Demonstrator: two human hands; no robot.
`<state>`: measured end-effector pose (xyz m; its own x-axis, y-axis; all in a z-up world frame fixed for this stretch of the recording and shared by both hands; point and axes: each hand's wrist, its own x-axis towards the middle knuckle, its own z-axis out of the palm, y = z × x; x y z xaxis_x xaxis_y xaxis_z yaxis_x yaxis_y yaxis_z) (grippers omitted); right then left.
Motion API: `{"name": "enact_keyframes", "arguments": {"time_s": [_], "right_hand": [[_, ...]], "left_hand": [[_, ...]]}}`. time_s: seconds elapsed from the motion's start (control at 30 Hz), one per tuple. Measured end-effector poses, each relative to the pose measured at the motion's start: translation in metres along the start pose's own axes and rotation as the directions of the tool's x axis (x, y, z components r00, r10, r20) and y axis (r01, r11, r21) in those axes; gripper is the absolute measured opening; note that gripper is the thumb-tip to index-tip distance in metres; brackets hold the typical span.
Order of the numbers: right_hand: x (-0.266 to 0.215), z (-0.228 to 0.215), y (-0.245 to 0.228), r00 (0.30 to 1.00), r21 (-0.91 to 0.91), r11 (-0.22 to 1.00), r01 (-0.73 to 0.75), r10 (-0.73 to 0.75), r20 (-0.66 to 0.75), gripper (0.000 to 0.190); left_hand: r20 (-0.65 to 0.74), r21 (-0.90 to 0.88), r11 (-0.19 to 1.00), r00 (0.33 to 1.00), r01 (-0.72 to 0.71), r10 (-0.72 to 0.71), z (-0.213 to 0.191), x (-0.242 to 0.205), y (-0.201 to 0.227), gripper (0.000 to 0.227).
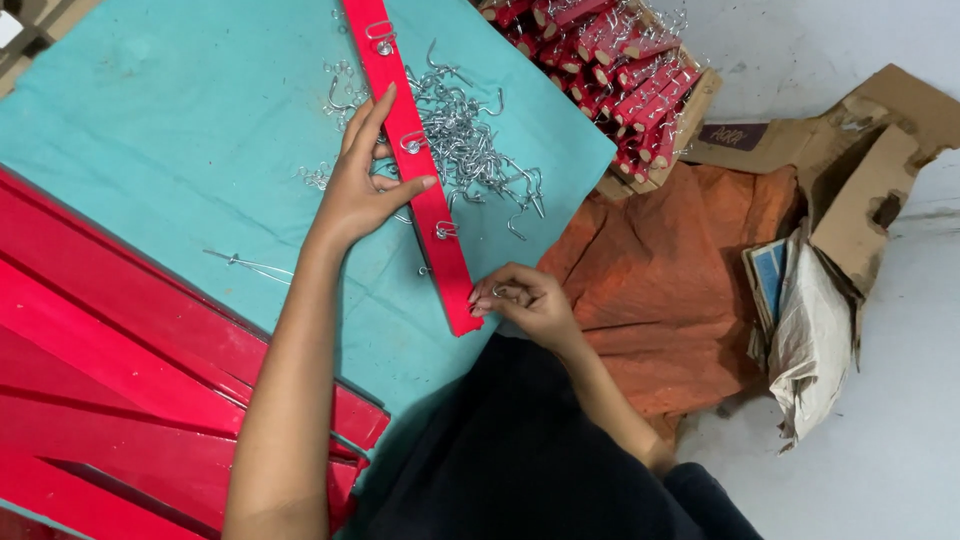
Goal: Assembling plastic hangers by manually inserting metal hooks into pre-drilled holes on plastic bars.
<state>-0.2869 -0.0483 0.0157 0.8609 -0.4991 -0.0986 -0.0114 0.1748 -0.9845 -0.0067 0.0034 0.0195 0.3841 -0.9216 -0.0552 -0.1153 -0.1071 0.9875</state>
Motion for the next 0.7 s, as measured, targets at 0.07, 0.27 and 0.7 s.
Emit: {"name": "enact_keyframes", "arguments": {"time_s": [0.07,0.27,0.7], "right_hand": [[-0.001,-0.002,0.007,1.000,0.013,1.000,0.008,-0.008,-0.014,0.010],[-0.005,0.000,0.014,0.998,0.018,0.999,0.045,-0.044,-0.038,0.009],[-0.006,0.014,-0.017,0.960,-0.563,0.794,0.229,-0.281,-0.006,0.012]], "left_hand": [[-0.002,-0.001,1.000,1.000,-0.005,0.005,0.000,0.001,-0.001,0.089],[-0.008,0.022,1.000,1.000,0.001,-0.001,-0.001,0.000,0.000,0.089],[-0.004,0.092,0.995,0.999,-0.038,0.039,0.000,-0.001,0.001,0.088]]}}
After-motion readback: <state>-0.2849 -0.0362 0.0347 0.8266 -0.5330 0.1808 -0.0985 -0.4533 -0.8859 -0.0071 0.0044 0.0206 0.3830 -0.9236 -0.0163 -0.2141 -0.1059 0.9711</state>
